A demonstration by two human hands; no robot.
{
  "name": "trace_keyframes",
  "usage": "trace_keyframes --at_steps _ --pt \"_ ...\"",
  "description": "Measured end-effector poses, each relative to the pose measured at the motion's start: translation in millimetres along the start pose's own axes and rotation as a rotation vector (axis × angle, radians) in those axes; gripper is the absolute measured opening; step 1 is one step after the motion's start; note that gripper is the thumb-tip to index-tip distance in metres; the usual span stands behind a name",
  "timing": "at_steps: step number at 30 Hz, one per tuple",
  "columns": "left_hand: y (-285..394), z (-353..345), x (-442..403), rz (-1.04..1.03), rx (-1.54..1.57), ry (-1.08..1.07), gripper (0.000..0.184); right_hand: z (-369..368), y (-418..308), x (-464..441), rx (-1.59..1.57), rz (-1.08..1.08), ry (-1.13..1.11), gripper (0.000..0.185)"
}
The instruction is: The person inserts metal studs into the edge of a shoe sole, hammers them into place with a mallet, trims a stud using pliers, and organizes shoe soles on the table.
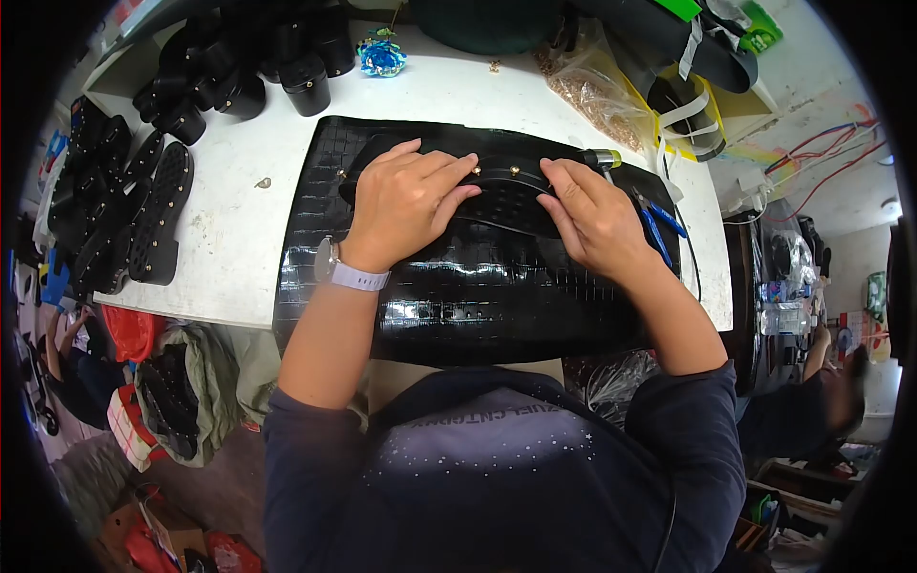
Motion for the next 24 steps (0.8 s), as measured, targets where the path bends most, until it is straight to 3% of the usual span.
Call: trace_keyframes --at_steps 11,14,17,18,19,24 --pt "-0.1 0.0 -0.7 -0.005 -0.004 0.013 0.025 -1.4 -1.7 -2.2 0.100 0.047 -0.034 0.037" --pt "0.2 1.5 -0.3 0.014 0.004 -0.013 0.027 3.5 -2.7 -5.8 0.015 -0.003 -0.043 0.028" --pt "2.5 4.1 -0.5 0.010 -0.001 0.001 0.028 13.4 23.0 -28.0 -0.288 -0.133 -0.210 0.019" --pt "3.8 5.8 -0.9 0.005 -0.001 0.005 0.029 8.0 40.8 -42.3 -0.410 -0.300 -0.205 0.022" --pt "4.5 6.7 -1.5 -0.001 0.000 0.008 0.029 0.2 59.9 -54.8 -0.395 -0.314 -0.171 0.023" --pt "6.2 23.4 -6.1 -0.052 -0.065 0.099 0.023 -106.9 179.7 -99.8 -0.495 -0.798 -0.212 0.016"
Point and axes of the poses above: each hand's wrist, its own x-axis away from the middle knuckle, its own z-axis out of the back of the hand, y = z × x, the point moved 5 cm from there along -x, towards the middle knuckle, and after that the axes turned 10 degrees about -z, right-handed, at the moved point
